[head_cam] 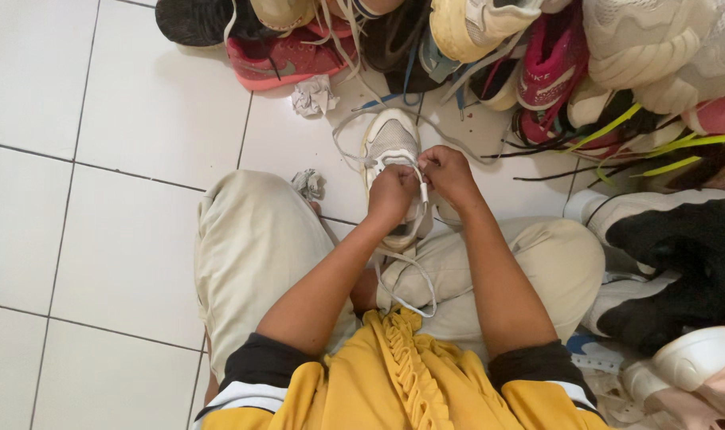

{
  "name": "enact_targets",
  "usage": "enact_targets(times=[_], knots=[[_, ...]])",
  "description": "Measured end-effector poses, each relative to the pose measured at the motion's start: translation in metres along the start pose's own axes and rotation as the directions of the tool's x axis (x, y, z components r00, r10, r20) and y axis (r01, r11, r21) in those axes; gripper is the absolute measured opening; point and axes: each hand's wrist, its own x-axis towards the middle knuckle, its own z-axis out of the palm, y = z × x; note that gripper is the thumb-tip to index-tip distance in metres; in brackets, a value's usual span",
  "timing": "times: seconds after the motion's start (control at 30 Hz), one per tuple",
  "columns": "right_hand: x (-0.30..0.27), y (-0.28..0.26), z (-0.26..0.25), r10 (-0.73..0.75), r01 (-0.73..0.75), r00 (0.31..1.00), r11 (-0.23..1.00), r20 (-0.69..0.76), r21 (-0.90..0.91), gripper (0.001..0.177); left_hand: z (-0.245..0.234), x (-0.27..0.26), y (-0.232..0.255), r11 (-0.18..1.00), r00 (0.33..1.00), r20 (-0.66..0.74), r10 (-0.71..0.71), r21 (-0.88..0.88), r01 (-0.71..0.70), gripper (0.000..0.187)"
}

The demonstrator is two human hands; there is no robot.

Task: The person laces a shoe by hand while sitting on the floor, pulling the laces through the eyelets and crossing them over the tongue.

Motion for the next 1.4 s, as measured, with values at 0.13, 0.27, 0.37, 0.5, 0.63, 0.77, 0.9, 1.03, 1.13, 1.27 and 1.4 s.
enact_targets(times=[0.13,0.27,0.37,0.5,0.63,0.77,0.9,1.03,1.13,1.27,1.4], knots=[[0.000,-0.003,-0.003,-0.033,0.033,0.999,0.998,-0.005,-0.060,0.012,-0.004,-0.005,0.007,1.000,1.000,-0.011,0.008,0.019,-0.007,0.028],[-0.007,-0.020,-0.005,-0.095,0.097,0.995,0.991,0.022,-0.093,0.014,-0.009,-0.010,0.014,1.000,1.000,0.024,-0.018,-0.008,0.018,0.031],[-0.010,-0.022,-0.008,-0.080,0.085,0.994,0.994,0.075,-0.065,0.012,-0.011,-0.010,0.013,0.996,0.999,0.041,-0.031,-0.079,0.034,0.032],[-0.029,-0.047,-0.016,-0.105,0.121,0.987,0.984,0.124,-0.131,0.019,0.022,0.021,-0.043,0.977,0.995,0.050,-0.085,-0.191,0.093,0.033],[-0.028,-0.047,-0.028,-0.188,0.244,0.960,0.925,0.207,-0.291,0.024,0.035,0.032,-0.063,0.970,0.990,0.081,-0.115,-0.206,0.130,0.029],[-0.033,-0.050,-0.033,-0.113,0.176,0.962,0.952,0.247,-0.249,0.024,0.034,0.035,-0.060,0.975,0.978,0.149,-0.146,-0.143,0.168,0.031],[-0.032,-0.040,-0.031,0.034,-0.016,0.984,0.995,0.178,-0.102,0.020,0.025,0.021,-0.044,0.995,0.976,0.218,0.011,-0.102,0.012,0.034],[-0.025,-0.036,-0.034,0.067,-0.054,0.992,0.992,0.111,-0.112,0.019,-0.001,-0.012,-0.005,0.986,0.941,0.316,0.121,0.071,-0.150,0.036],[-0.038,-0.056,-0.033,0.062,-0.049,0.997,0.974,0.053,-0.220,0.026,-0.018,-0.029,0.023,0.941,0.913,0.375,0.157,0.224,-0.254,0.034],[-0.033,-0.047,-0.029,0.011,0.039,0.996,0.837,0.087,-0.546,0.047,-0.044,-0.045,0.049,0.871,0.871,0.472,0.138,0.362,-0.334,0.037],[-0.021,-0.021,-0.023,-0.131,0.110,0.991,0.809,0.005,-0.577,0.021,-0.086,-0.033,0.054,0.885,0.943,0.310,0.123,0.396,-0.245,0.038]])
